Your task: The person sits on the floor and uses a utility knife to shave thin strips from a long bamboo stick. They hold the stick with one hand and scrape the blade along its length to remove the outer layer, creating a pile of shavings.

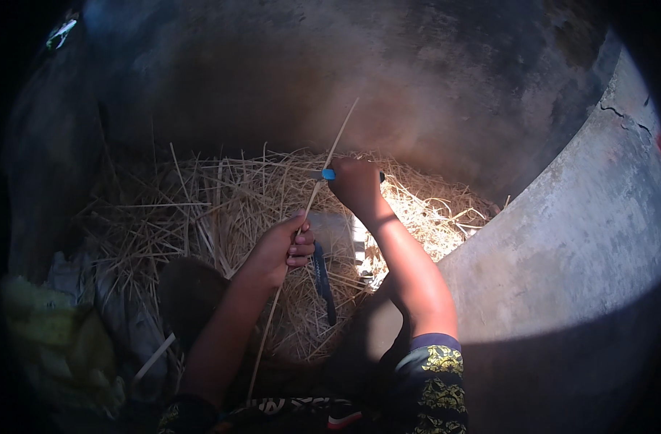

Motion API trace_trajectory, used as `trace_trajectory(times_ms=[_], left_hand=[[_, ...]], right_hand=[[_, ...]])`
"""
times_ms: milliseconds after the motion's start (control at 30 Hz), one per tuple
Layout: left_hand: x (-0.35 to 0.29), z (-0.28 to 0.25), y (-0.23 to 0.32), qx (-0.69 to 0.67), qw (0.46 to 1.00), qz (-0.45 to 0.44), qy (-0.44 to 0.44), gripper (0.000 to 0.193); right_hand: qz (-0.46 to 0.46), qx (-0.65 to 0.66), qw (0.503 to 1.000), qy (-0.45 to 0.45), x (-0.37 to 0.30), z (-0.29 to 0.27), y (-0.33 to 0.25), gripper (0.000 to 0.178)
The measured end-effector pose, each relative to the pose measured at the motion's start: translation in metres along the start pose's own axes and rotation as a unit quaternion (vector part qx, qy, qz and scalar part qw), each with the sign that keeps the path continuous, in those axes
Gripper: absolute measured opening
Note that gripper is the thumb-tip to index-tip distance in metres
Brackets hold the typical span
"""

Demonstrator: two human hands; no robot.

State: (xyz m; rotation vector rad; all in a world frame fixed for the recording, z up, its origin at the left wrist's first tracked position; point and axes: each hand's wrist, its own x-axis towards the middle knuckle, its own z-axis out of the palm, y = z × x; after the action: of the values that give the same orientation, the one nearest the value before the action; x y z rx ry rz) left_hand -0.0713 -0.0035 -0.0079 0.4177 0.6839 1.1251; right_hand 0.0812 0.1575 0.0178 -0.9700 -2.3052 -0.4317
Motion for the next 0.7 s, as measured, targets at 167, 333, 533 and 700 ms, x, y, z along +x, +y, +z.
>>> trace_trajectory(times_ms=[167, 333, 533, 700], left_hand=[[0.001, 0.004, -0.014, 0.141, 0.985, 0.061, 0.08, 0.038], [0.029, 0.01, -0.056, 0.295, 0.936, 0.134, 0.138, 0.043], [0.014, 0.033, -0.053, 0.212, 0.972, 0.003, 0.099, 0.045], [0.007, 0.023, -0.034, 0.153, 0.985, 0.012, 0.084, 0.043]], right_hand=[[0.02, 0.0, 0.999, -0.046, -0.002, 0.013, -0.004, 0.007], [0.37, -0.053, 0.924, -0.082, 0.031, 0.003, 0.043, 0.022], [0.342, -0.08, 0.927, -0.128, 0.019, -0.016, 0.063, 0.019], [0.204, -0.005, 0.97, -0.132, -0.004, -0.018, 0.012, 0.018]])
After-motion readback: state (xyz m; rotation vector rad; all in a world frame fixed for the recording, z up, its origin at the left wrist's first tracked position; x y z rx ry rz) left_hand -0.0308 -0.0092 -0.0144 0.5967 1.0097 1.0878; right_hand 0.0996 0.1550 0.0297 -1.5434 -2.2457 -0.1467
